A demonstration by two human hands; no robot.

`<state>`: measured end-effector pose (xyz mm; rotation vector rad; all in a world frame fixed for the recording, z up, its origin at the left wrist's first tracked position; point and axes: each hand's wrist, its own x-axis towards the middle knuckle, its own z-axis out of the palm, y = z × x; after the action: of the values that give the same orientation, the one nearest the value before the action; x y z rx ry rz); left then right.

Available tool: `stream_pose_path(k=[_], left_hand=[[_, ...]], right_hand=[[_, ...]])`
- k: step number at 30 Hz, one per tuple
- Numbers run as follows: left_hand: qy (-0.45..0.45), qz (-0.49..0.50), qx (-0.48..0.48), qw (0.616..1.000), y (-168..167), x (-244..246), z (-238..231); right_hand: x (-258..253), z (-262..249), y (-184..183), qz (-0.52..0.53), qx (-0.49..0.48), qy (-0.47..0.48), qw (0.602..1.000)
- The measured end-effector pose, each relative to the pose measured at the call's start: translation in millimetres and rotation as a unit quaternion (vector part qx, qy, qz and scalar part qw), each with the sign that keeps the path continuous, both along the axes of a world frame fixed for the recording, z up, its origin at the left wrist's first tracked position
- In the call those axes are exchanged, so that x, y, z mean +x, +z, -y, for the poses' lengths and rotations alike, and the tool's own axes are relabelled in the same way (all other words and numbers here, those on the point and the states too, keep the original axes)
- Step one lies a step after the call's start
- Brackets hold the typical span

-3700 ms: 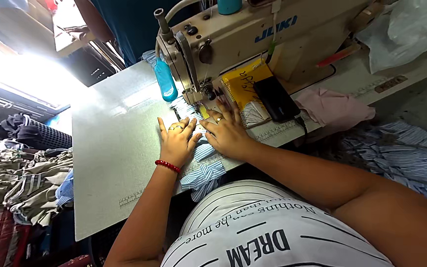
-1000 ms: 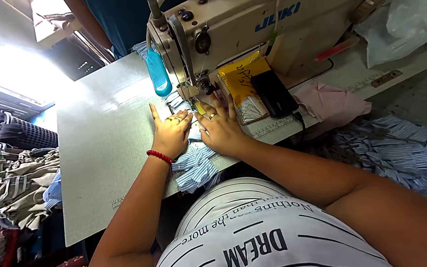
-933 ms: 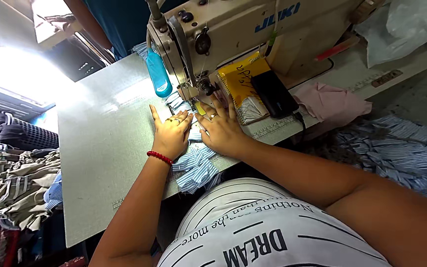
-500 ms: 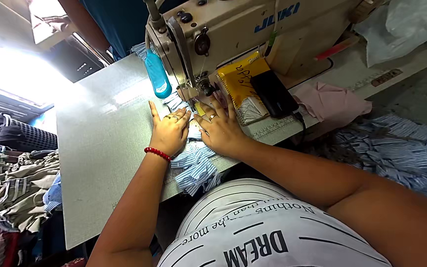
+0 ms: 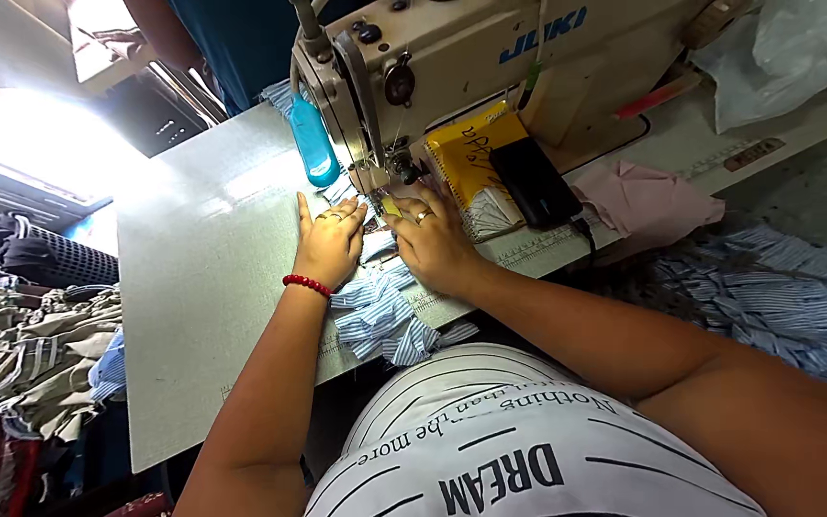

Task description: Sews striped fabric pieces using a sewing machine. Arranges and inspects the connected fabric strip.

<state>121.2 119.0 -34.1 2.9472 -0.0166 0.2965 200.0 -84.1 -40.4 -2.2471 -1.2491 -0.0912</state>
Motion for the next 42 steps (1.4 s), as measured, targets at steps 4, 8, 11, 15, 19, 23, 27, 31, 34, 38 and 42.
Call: stream_pose_path(k=[4,8,11,15,19,23,27,31,34,38,42], left_hand=[[0.144,0.107,-0.168,0.969,11.6,-43.7,17.1],[0.238,-0.005,-0.209,0.949,16.9,-112.3,52.8],[0.229,0.016,-0.288,0.930,9.8,-126.2,71.2],[0.247,0.068,-0.528,0.810,28.6,-116.8,71.6],[0.252,0.121,-0.587,0.760,42.3,-109.1,77.2],[0.278,0.018,-0.442,0.853,44.6,-115.9,87.1],[0.285,0.041,-0.158,0.945,37.3,-126.4,85.6],[0.253,0.134,-0.122,0.950,40.4,-132.8,89.9],[0.248,0.012,-0.235,0.940,41.9,-123.9,100.3],[0.292,-0.082,-0.185,0.935,39.1,-105.5,106.9],[0.297,-0.120,-0.156,0.934,41.1,-93.5,108.6]], right_hand=[[1.6,21.7,2.2,-0.035,0.108,0.012,0.994],[-13.4,53.7,2.5,-0.053,0.128,0.029,0.990],[-33.0,64.4,2.4,-0.074,0.126,0.069,0.987],[-54.7,58.6,11.6,-0.143,0.032,0.120,0.982],[-72.2,49.3,20.8,-0.281,-0.011,0.210,0.936],[-85.6,45.3,23.2,-0.375,0.124,0.247,0.885],[-79.9,47.2,31.4,-0.359,0.180,0.184,0.897],[-81.1,55.5,23.4,-0.354,0.080,0.207,0.909],[-87.6,59.4,16.4,-0.340,0.082,0.210,0.913],[-88.2,60.6,14.7,-0.341,0.093,0.204,0.913],[-85.3,63.4,20.3,-0.379,0.090,0.160,0.907]])
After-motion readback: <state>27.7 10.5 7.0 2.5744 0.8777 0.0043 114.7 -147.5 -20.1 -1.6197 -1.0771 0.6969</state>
